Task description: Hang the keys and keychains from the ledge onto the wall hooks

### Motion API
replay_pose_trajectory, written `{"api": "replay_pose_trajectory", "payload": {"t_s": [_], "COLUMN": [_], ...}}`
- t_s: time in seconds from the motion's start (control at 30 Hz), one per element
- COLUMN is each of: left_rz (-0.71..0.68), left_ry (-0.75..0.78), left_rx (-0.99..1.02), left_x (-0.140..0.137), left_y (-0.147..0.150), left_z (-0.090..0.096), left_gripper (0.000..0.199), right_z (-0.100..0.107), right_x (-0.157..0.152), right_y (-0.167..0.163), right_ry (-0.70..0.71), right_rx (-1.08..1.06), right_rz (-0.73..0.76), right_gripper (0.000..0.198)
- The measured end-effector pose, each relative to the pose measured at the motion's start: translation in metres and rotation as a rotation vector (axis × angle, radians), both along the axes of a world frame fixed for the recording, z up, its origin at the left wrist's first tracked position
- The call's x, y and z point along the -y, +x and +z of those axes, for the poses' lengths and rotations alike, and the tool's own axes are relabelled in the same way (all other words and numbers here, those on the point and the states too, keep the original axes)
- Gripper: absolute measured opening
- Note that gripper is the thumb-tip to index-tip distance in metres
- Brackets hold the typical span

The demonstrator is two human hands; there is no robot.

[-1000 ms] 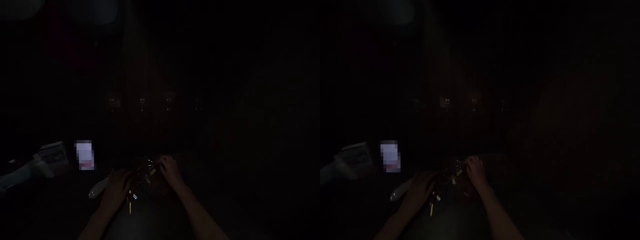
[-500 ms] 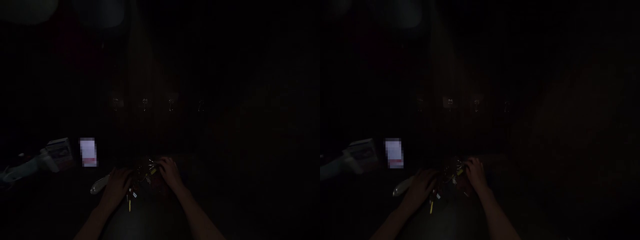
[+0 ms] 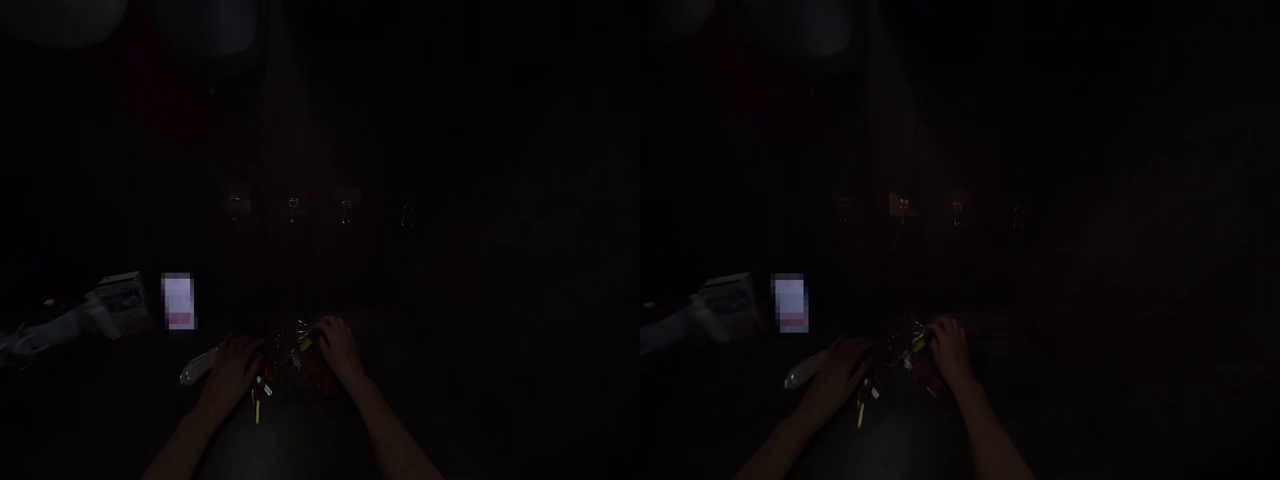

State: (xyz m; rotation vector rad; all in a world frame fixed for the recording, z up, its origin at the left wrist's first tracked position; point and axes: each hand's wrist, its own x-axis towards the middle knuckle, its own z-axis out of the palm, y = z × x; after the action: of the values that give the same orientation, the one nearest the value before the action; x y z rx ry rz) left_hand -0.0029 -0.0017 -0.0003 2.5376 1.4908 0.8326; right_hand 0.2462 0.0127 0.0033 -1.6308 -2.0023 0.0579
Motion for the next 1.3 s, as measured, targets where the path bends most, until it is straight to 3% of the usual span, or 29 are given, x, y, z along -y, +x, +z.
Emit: {"api": "replay_pose_trajectory", "payload": {"t_s": [0.63,0.93,1.1,1.3], "left_rz": [0.013,0.032,0.033,0.028], "left_ry": [-0.010,-0.016,-0.038,-0.071], "left_rx": [0.012,-0.015,-0.022,-0.018], "left_x": [0.002,0.002,-0.001,-0.004], "left_y": [0.000,-0.001,-0.002,-0.001], "left_z": [0.004,0.005,0.003,0.002], "left_gripper": [0.031,0.033,0.033,0.033], "right_z": [0.005,0.029,0.059,0.109], "right_x": [0.003,0.005,-0.006,-0.028], "right_y": [-0.002,-0.013,0.005,0.054], "right_ry": [0.039,0.011,0.071,0.365], "right_rx": [-0.065,-0.706,-1.099,-1.393], "right_rz": [0.033,0.052,0.020,-0.057], "right_gripper": [0.018,0.008,0.014,0.014]}}
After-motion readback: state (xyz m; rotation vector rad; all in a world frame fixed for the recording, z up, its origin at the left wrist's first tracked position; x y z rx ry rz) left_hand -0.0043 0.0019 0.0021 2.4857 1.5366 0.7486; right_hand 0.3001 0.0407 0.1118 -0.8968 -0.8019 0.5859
